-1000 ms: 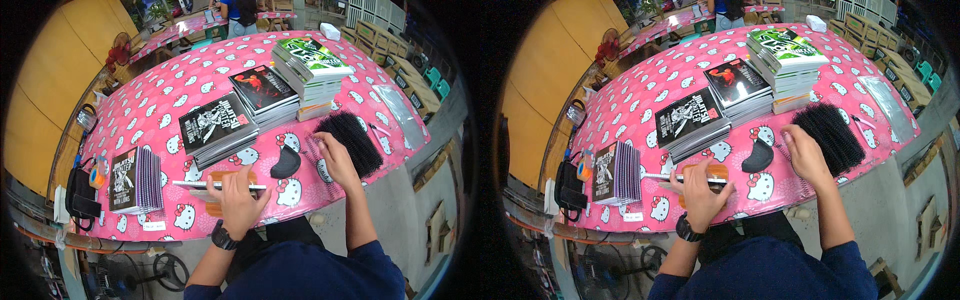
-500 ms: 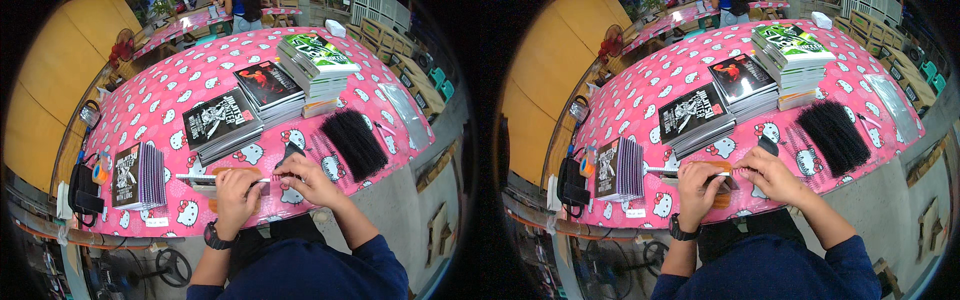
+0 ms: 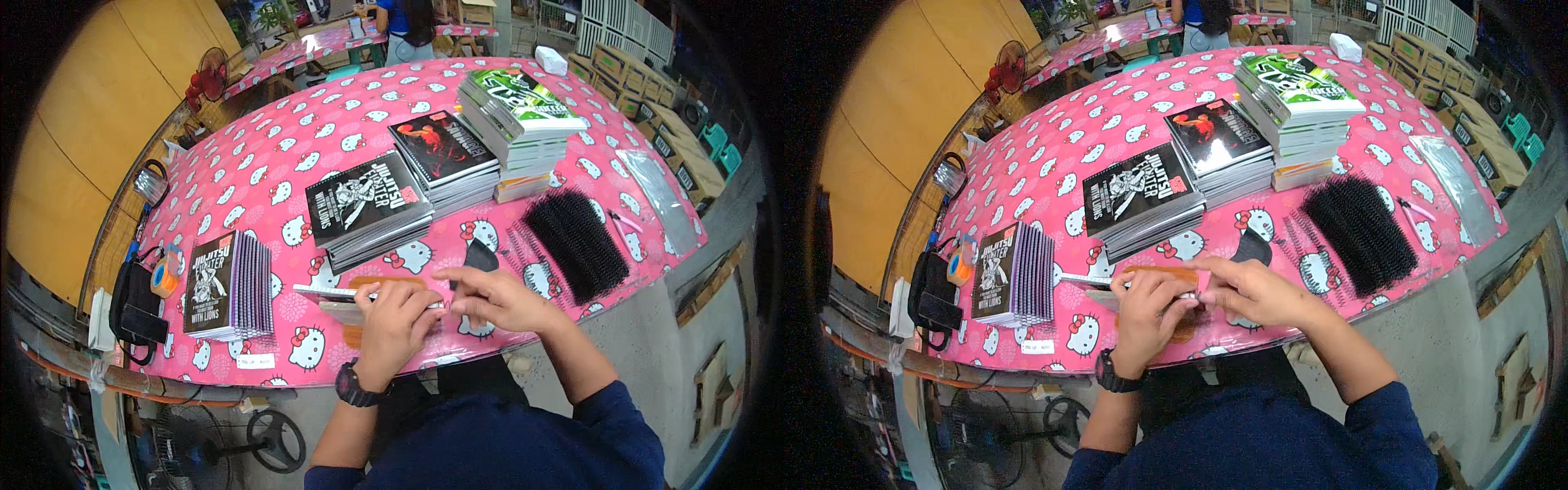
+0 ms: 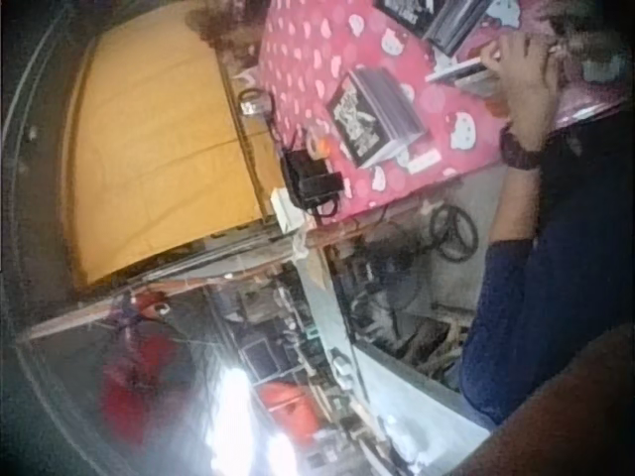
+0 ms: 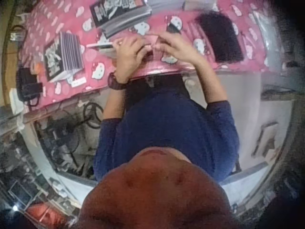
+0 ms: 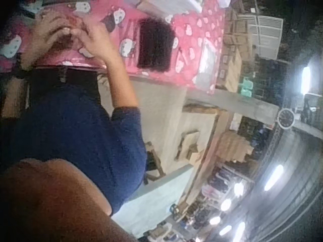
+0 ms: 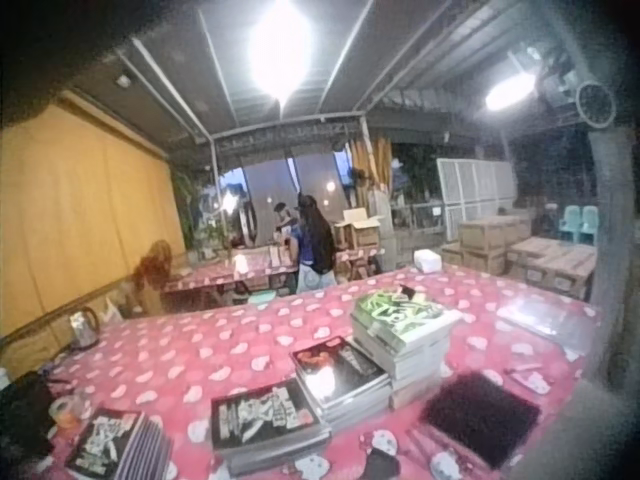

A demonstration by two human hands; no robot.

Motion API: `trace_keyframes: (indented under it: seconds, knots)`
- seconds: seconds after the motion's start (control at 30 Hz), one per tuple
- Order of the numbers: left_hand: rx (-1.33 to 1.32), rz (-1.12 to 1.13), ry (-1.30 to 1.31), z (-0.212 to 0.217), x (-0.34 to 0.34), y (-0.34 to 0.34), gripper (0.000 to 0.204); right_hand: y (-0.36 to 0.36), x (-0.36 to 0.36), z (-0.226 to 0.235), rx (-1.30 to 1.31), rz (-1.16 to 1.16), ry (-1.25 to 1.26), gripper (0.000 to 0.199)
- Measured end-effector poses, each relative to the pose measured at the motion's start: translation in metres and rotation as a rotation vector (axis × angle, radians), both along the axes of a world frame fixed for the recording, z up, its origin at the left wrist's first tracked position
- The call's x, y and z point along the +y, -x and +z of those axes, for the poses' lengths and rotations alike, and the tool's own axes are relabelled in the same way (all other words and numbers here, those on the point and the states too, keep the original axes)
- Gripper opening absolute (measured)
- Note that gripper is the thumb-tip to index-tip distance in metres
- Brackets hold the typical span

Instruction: The person organizes stacks of notebooks on a table, moves a plastic bag, and then uses a small pink tool to trim or press down a binding element on the edge of a purple notebook.

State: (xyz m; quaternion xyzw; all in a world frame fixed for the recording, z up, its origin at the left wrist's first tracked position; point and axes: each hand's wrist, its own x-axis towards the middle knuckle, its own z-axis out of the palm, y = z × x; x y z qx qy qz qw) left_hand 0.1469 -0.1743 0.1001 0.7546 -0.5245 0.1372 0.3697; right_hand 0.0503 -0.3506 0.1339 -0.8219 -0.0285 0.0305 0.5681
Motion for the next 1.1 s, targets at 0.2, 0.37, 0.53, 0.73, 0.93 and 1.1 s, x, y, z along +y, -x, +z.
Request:
trace_keyframes:
  seconds: [0.2,0.37,0.53,0.73,0.93,1.1]
  knots:
    - [-0.028,-0.002,0.010,0.008,-0.009,0.003,0.016,-0.007,-0.070,-0.094,-0.294,-0.410,0.604,0.053]
    - [-0.053,0.090,-0.143,-0.002,0.001,-0.001,0.013,-0.019,-0.046,-0.108,-0.280,-0.515,0.793,0.072]
    - [-0.015,0.081,0.044,0.003,-0.005,0.005,0.015,-0.022,-0.055,-0.129,-0.306,-0.480,0.912,0.074]
    - [-0.047,0.187,-0.191,-0.011,0.001,-0.005,0.016,-0.027,-0.067,-0.136,-0.381,-0.377,0.807,0.069]
    - [-0.023,0.096,0.007,-0.010,-0.005,-0.005,0.018,-0.017,-0.077,-0.117,-0.319,-0.335,0.770,0.072]
    - [0.037,0.132,-0.023,-0.011,-0.002,-0.002,0.016,-0.005,-0.073,-0.129,-0.130,-0.308,-0.381,0.066]
